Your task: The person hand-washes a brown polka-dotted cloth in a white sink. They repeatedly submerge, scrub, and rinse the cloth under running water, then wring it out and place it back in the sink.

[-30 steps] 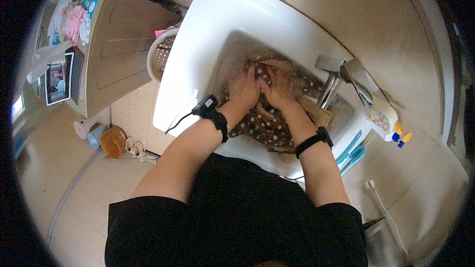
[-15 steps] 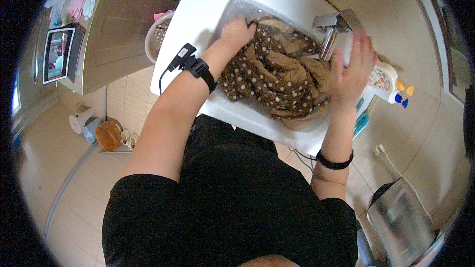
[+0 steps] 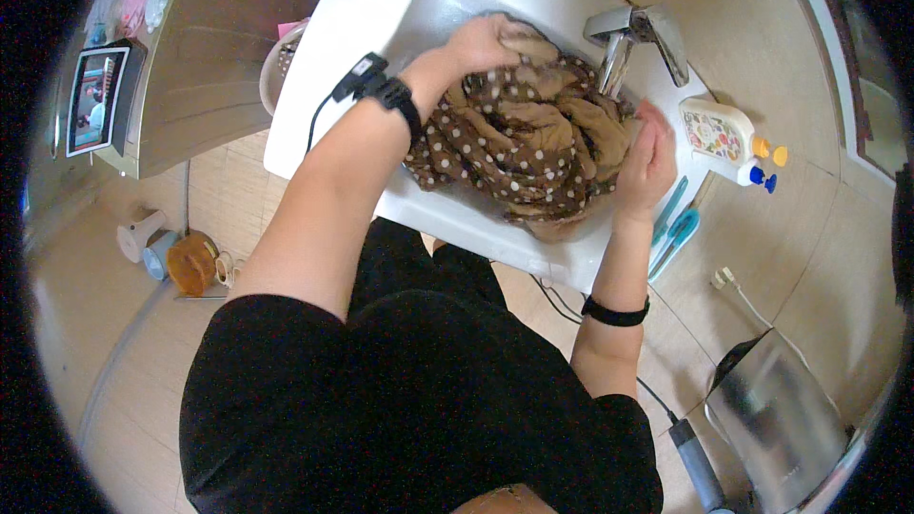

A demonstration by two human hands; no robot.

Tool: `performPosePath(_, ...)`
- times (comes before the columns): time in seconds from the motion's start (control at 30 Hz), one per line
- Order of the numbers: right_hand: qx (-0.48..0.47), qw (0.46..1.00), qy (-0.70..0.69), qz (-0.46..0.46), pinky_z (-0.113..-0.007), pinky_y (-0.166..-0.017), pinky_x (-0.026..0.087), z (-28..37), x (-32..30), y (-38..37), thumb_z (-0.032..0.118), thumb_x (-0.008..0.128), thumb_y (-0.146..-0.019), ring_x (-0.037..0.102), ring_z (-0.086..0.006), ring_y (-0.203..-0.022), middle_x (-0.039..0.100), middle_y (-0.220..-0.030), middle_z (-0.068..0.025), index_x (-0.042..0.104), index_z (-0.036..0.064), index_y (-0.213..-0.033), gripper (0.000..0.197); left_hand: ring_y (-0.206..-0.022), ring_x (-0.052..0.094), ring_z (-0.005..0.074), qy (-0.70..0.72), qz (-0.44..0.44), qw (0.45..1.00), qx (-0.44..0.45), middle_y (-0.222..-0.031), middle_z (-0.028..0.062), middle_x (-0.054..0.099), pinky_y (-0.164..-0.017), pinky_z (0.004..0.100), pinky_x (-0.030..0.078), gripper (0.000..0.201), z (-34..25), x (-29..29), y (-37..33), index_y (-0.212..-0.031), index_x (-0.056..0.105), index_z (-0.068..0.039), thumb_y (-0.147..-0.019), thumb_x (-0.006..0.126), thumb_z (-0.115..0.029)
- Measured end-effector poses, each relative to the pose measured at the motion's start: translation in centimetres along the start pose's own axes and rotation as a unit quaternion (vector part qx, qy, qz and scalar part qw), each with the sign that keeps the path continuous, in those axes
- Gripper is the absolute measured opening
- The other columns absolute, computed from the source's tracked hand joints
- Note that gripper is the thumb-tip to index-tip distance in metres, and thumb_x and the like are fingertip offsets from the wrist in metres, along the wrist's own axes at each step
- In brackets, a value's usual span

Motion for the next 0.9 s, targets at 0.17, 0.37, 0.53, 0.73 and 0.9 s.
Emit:
performPosePath(0.17,-0.031,0.996,-0.059,0.055,-0.037,-0.1,0.041,2.7,2.1,1.3,0.014,0.053,-0.093,0.056,-0.029,-0.116,0.06,-0.125,-0.0168,0.064,0.0007,-0.112,0.026,-0.093,0.06,0.0368,-0.05,-0.086,0.93,0.353,-0.091,0.017,0.064,-0.082,0.0439,0.05,0.039,-13.6,0.1,10.6,-0.102,0.066,-0.011,-0.072,0.075,-0.034)
performPosePath(0.37,-0.094,0.954,0.114,0.261,-0.056,-0.109,0.024,2.8,7.9,2.7,0.039,0.056,-0.089,0.039,-0.0398,-0.131,0.039,-0.145,-0.0173,0.053,0.0133,-0.132,0.05,-0.099,0.054,0.0343,-0.133,0.05,0.945,0.295,-0.1,0.0111,0.06,-0.087,0.0416,0.046,0.036,-13.4,4.6,16.7,-0.092,0.06,-0.005,-0.057,0.067,-0.009)
performPosePath(0.53,0.025,0.963,0.029,0.265,-0.065,-0.108,0.014,-1.5,9.7,8.8,0.049,0.048,-0.091,0.021,-0.0415,-0.14,0.024,-0.154,-0.0149,0.033,0.0218,-0.147,0.064,-0.115,0.047,0.034,-0.018,0.0,0.964,0.265,-0.117,0.0093,0.056,-0.1,0.0423,0.038,0.047,-9.8,3.0,19.4,-0.111,0.059,-0.005,-0.065,0.063,-0.012)
performPosePath(0.73,0.108,0.959,0.031,0.259,-0.062,-0.11,0.012,-6.4,10.8,10.8,0.04,0.043,-0.095,0.019,-0.0336,-0.143,0.024,-0.155,-0.0102,0.03,0.0219,-0.149,0.058,-0.122,0.049,0.0357,0.053,-0.115,0.992,-0.006,-0.13,0.015,0.056,-0.104,0.0513,0.034,0.056,-0.8,-1.9,9.9,-0.117,0.064,-0.008,-0.086,0.059,-0.054)
performPosePath(0.9,0.146,0.958,0.02,0.246,-0.06,-0.11,0.016,-7.5,11.0,9.6,0.033,0.043,-0.096,0.025,-0.0304,-0.141,0.029,-0.153,-0.011,0.034,0.0192,-0.147,0.053,-0.123,0.049,0.0374,-0.205,-0.002,0.954,-0.217,-0.13,0.0182,0.056,-0.103,0.0516,0.035,0.09,4.9,-0.6,5.6,-0.133,0.053,-0.008,-0.078,0.044,-0.079)
Point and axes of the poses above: each hand's wrist, its own y-axis away from the middle knuckle, its own x-axis out of the palm, z = x × y, the point moved 8 cm from there along -y, towards the middle knuckle
